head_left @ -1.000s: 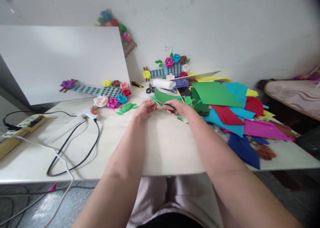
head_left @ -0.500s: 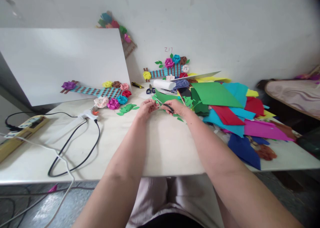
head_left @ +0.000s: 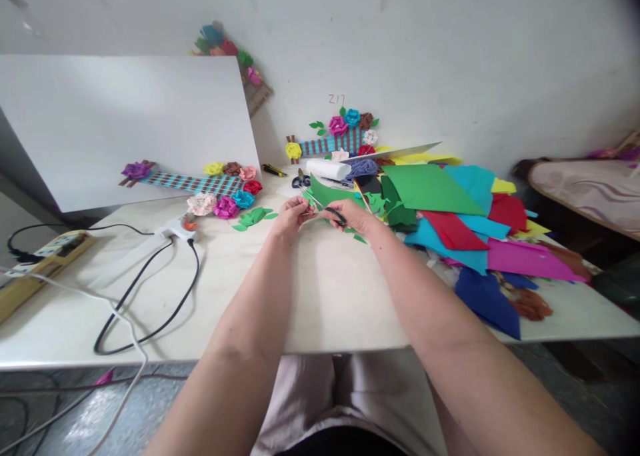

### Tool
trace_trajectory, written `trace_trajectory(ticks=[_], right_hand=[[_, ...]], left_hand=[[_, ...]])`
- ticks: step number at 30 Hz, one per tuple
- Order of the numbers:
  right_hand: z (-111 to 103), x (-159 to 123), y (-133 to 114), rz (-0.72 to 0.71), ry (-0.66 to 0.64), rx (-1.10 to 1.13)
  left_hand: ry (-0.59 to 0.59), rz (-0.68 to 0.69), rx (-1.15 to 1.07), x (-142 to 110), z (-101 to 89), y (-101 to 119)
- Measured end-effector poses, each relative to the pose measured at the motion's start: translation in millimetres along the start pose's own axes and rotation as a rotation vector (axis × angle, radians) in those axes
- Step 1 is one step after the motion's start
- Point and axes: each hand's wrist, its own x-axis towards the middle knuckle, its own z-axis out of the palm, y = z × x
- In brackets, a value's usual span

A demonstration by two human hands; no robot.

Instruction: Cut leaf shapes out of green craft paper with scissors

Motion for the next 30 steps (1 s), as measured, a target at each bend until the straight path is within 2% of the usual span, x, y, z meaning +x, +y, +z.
trace_trajectory(ticks=[7,25,30], right_hand=[[-1,-1,1,-0.020,-0.022,-0.010],[0,0,-1,-0.027,-0.048,0.081],[1,-1,-4,0.015,-0.064,0.091]], left_hand=[[-0.068,-0.004,0.012,1,-1.0,-3],[-0.038,-0.066,0.013,-3,-2.5,10],[-0.026,-0.077,0.019,-3,-3.8,11]])
